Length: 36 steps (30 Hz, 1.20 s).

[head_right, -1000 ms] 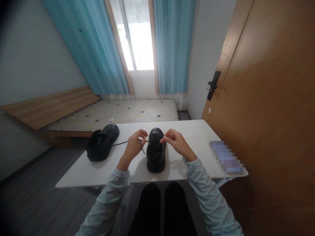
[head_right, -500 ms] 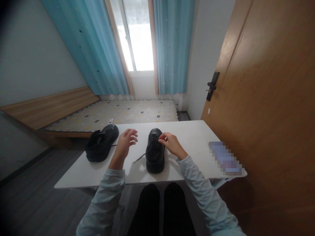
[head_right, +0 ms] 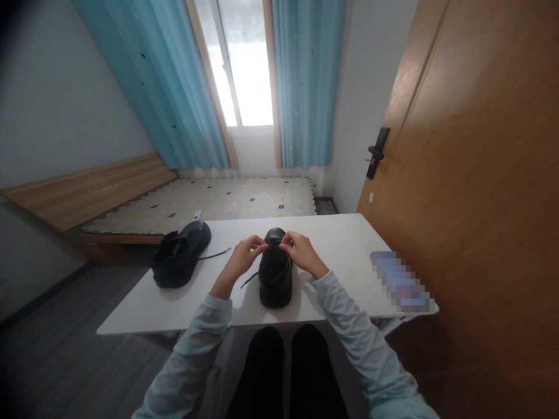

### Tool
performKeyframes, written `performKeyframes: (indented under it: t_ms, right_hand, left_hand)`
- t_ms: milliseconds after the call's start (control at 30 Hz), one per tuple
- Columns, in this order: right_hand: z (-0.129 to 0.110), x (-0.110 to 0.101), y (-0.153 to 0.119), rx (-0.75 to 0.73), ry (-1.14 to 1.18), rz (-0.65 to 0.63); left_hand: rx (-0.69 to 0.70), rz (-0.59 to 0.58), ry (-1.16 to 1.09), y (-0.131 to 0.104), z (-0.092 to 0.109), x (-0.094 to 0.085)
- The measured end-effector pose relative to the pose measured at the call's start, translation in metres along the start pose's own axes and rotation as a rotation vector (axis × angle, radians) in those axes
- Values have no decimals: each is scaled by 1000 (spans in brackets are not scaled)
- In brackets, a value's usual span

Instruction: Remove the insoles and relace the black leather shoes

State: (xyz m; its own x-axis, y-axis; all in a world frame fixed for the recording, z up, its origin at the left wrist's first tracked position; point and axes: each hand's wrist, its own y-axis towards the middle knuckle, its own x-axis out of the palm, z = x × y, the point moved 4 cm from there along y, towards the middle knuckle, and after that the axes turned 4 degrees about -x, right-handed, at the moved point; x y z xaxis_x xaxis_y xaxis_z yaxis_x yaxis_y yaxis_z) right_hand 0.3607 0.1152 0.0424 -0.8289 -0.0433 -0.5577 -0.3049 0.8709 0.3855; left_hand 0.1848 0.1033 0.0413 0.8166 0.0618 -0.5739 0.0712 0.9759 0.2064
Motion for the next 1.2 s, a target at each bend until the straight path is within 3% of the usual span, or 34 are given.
performKeyframes:
  t_ms: [500,733,933,1200]
  right_hand:
    - [-14,2,0,-23,4,50]
    - [-15,3,1,-51,134,61]
    - [-23,7,1,-89,232,79]
    - [-41,4,-11,-89,145,56]
  left_hand:
    - [63,21,50,-1,8,2]
    - [90,4,9,-1,3,7]
    - [194,25,91,-5,10,8]
    - [172,33,36,-8,12,5]
